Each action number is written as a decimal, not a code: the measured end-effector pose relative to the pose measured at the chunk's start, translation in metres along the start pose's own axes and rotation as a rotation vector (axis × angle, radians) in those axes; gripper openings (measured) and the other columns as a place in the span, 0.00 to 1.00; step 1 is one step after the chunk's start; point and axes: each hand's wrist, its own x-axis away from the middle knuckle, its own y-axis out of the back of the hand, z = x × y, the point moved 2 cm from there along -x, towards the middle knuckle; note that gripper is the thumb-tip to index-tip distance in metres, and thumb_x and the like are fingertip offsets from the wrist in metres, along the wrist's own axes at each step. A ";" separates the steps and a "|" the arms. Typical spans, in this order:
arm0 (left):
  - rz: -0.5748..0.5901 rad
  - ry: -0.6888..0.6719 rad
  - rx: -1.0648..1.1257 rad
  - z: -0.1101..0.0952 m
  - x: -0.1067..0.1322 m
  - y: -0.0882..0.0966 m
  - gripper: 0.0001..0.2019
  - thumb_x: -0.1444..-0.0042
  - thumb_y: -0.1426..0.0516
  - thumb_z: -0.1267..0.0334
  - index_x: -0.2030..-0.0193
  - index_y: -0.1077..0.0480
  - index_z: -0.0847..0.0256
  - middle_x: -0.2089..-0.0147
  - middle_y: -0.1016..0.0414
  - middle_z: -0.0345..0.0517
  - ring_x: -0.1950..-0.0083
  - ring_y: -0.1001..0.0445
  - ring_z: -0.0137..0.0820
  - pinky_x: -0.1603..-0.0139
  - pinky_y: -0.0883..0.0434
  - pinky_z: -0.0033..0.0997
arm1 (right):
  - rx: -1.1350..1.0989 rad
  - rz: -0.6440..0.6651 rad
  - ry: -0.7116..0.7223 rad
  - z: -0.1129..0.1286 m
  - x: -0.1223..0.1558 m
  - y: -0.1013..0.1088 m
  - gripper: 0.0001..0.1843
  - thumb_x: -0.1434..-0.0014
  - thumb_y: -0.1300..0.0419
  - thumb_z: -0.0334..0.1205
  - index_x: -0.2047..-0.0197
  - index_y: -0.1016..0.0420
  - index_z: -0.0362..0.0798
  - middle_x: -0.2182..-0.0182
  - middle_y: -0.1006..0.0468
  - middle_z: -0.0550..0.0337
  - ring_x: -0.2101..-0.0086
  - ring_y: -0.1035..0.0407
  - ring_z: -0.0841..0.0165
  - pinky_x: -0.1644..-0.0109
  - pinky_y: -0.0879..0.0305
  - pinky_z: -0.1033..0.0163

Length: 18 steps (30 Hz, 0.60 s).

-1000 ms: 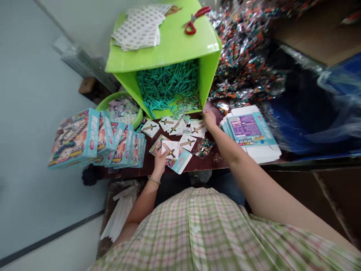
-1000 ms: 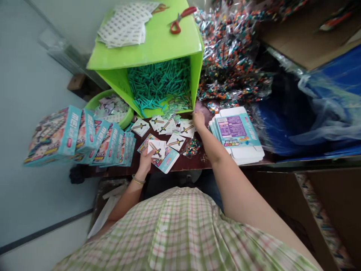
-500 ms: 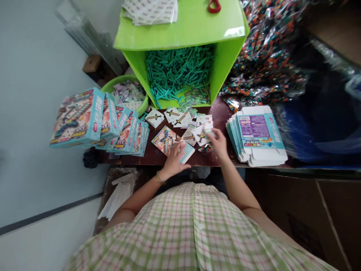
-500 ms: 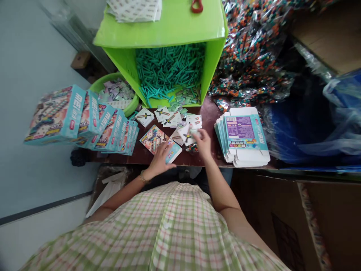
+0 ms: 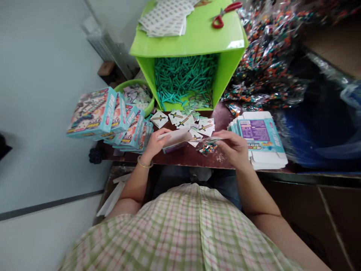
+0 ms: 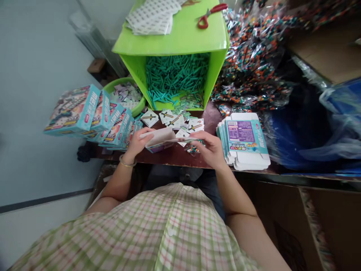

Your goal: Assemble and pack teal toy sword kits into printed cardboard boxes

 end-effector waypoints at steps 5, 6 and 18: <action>0.130 0.058 0.128 -0.007 0.001 -0.011 0.20 0.42 0.38 0.43 0.63 0.21 0.61 0.67 0.21 0.43 0.65 0.27 0.33 0.61 0.29 0.30 | 0.315 0.400 0.318 0.006 -0.028 -0.062 0.14 0.25 0.44 0.44 0.50 0.17 0.49 0.59 0.16 0.51 0.58 0.23 0.62 0.50 0.24 0.55; 0.108 0.083 0.151 -0.004 0.003 -0.012 0.21 0.43 0.38 0.42 0.64 0.22 0.61 0.68 0.23 0.42 0.66 0.28 0.32 0.63 0.30 0.30 | 0.376 0.415 0.351 0.002 -0.031 -0.070 0.15 0.24 0.44 0.44 0.48 0.18 0.48 0.57 0.16 0.49 0.55 0.23 0.60 0.47 0.25 0.53; -0.502 -0.092 -0.116 0.009 0.043 0.041 0.20 0.36 0.41 0.44 0.61 0.20 0.59 0.61 0.17 0.47 0.57 0.20 0.38 0.52 0.24 0.36 | 0.832 0.410 -0.145 -0.101 0.081 -0.065 0.23 0.29 0.39 0.49 0.36 0.21 0.51 0.36 0.24 0.43 0.34 0.35 0.46 0.30 0.40 0.34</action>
